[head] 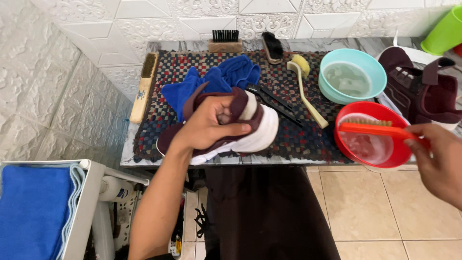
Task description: The person scrubs a maroon and white sneaker using a small brush dipped in soapy water, then wipes it with a blue cloth. They repeat this process on different parts of the shoe, including the sole and upper, and also use a larger orange brush for additional scrubbing.
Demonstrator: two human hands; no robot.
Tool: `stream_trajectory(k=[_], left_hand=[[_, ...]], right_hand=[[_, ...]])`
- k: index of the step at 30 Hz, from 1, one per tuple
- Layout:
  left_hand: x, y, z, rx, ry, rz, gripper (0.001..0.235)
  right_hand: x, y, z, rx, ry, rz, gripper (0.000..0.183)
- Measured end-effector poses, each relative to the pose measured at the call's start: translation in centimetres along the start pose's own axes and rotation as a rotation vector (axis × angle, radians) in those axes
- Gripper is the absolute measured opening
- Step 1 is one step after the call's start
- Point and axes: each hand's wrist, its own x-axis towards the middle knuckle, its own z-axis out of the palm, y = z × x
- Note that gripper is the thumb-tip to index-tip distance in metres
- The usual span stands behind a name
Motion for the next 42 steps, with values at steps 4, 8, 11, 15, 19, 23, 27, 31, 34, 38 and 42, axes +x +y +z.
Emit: stream_trajectory(k=[4, 8, 11, 15, 19, 23, 27, 31, 34, 38, 42], left_hand=[[-0.2, -1.0, 0.5, -0.038, -0.028, -0.058, 0.035], [-0.6, -2.1, 0.6, -0.045, -0.015, -0.013, 0.022], [-1.0, -1.9, 0.4, -0.024, 0.055, 0.045, 0.029], [-1.1, -2.0, 0.5, -0.023, 0.054, 0.032, 0.024], [-1.2, -2.2, 0.5, -0.058, 0.065, 0.028, 0.027], [-1.3, -2.1, 0.2, -0.099, 0.138, 0.112, 0.024], [-1.1, -1.8, -0.9, -0.090, 0.234, 0.205, 0.019], [-0.8, -1.1, -2.2, -0.048, 0.341, 0.312, 0.017], [-0.8, -1.6, -2.3, -0.106, 0.364, 0.300, 0.012], [-0.6, -1.7, -2.0, -0.079, 0.342, 0.326, 0.018], [-0.4, -2.5, -2.1, -0.151, 0.372, 0.300, 0.013]], right_hand=[[1.9, -2.4, -1.1, 0.092, 0.075, -0.016, 0.018], [5.0, -8.9, -3.2, 0.040, 0.073, -0.050, 0.022], [7.9, -11.6, -2.6, -0.156, 0.051, -0.246, 0.029], [11.6, -15.8, -1.7, -0.260, 0.035, -0.398, 0.042], [15.0, -17.4, -1.0, -0.195, 0.148, -0.624, 0.038], [17.0, -17.6, 0.0, -0.140, 0.151, -0.616, 0.034], [16.9, -17.8, 0.3, -0.269, -0.017, -0.456, 0.036], [16.0, -18.6, 0.6, -0.319, -0.269, -0.304, 0.035], [16.2, -18.0, 0.9, -0.312, -0.178, -0.338, 0.033], [16.3, -18.5, 0.9, -0.192, 0.094, -0.560, 0.043], [17.8, -19.6, -0.2, -0.175, 0.432, -0.859, 0.037]])
